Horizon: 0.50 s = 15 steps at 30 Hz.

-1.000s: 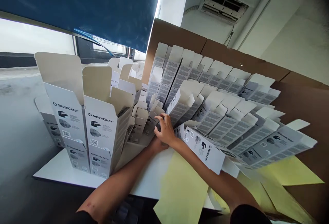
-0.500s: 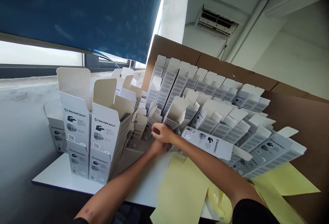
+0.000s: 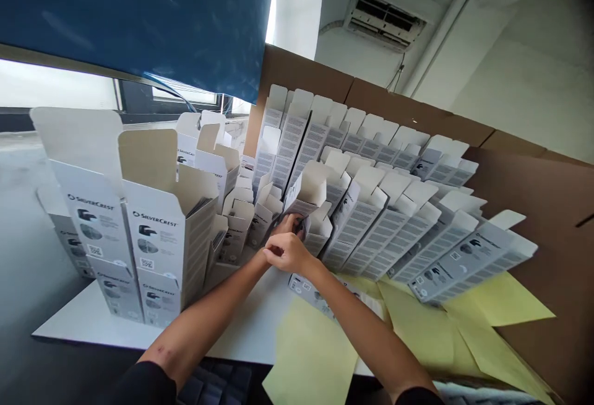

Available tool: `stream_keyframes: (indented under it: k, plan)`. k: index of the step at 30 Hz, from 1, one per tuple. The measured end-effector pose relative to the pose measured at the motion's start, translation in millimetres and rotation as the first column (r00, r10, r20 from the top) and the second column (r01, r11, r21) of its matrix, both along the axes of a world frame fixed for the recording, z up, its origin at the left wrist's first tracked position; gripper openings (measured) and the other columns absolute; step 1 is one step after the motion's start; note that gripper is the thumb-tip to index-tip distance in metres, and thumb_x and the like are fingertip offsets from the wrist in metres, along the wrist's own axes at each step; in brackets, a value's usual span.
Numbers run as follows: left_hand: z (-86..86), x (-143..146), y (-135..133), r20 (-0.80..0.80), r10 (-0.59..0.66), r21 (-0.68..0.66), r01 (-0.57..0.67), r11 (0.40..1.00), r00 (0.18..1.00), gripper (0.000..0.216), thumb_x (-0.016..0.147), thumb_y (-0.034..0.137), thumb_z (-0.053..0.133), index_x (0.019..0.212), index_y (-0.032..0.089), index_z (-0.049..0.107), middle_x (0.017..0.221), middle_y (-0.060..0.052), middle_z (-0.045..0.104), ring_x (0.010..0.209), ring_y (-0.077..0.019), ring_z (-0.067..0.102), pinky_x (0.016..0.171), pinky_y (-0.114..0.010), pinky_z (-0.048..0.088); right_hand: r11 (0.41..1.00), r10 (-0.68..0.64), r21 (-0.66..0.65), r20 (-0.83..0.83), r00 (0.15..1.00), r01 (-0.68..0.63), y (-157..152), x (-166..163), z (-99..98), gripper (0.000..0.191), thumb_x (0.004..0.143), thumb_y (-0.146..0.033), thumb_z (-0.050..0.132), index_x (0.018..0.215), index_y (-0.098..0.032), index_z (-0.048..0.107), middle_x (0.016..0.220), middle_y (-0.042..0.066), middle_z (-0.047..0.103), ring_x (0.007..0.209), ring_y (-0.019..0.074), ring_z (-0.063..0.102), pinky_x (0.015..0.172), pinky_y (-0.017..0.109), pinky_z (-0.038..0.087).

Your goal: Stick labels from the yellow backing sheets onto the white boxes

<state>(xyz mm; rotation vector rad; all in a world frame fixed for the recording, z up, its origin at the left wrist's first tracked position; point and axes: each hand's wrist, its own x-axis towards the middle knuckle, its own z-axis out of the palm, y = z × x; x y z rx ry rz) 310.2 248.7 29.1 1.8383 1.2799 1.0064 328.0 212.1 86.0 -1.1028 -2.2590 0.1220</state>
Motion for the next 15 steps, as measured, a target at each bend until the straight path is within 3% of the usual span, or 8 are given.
stream_keyframes:
  k: [5, 8, 12, 15]
  plan:
    - [20.9, -24, 31, 0.023, -0.167, 0.170, 0.160, 0.972, 0.986, 0.029, 0.099, 0.037, 0.060, 0.122, 0.020, 0.063, 0.124, -0.009, 0.064, 0.103, -0.0216, 0.065, 0.088, -0.040, 0.058, 0.989, -0.112, 0.083, -0.124, 0.986, 0.123, -22, 13, 1.2, 0.017, 0.087, -0.024, 0.052, 0.070, -0.023, 0.055, 0.066, -0.001, 0.059, 0.062, 0.0152, 0.053, 0.064, 0.028, 0.043]
    - [32.7, -33, 53, 0.015, -0.247, 0.241, 0.237, 0.941, 0.969, 0.036, 0.097, 0.031, 0.064, 0.130, 0.018, 0.057, 0.118, -0.008, 0.065, 0.097, -0.0207, 0.067, 0.087, -0.040, 0.058, 0.972, -0.195, 0.097, -0.185, 0.963, 0.216, -39, 29, 4.4, 0.020, 0.089, -0.024, 0.050, 0.070, -0.023, 0.053, 0.065, -0.001, 0.054, 0.061, 0.0151, 0.050, 0.062, 0.028, 0.041]
    - [35.4, -28, 63, 0.016, -0.258, 0.273, 0.244, 0.930, 0.966, 0.055, 0.088, 0.017, 0.069, 0.138, 0.023, 0.048, 0.110, -0.004, 0.066, 0.089, -0.0187, 0.067, 0.086, -0.035, 0.055, 0.947, -0.297, 0.062, -0.206, 0.933, 0.315, -69, 51, -0.7, 0.015, 0.089, -0.022, 0.053, 0.074, -0.023, 0.057, 0.073, 0.000, 0.054, 0.066, 0.0157, 0.053, 0.062, 0.028, 0.043]
    - [35.5, -19, 67, 0.033, -0.260, 0.276, 0.241, 0.931, 0.965, 0.050, 0.090, 0.021, 0.068, 0.137, 0.019, 0.050, 0.111, -0.006, 0.066, 0.093, -0.0207, 0.067, 0.087, -0.039, 0.056, 0.927, -0.359, 0.038, -0.197, 0.912, 0.373, -95, 65, -11.6, 0.009, 0.087, -0.021, 0.056, 0.080, -0.023, 0.061, 0.084, 0.002, 0.059, 0.078, 0.0182, 0.061, 0.071, 0.030, 0.048]
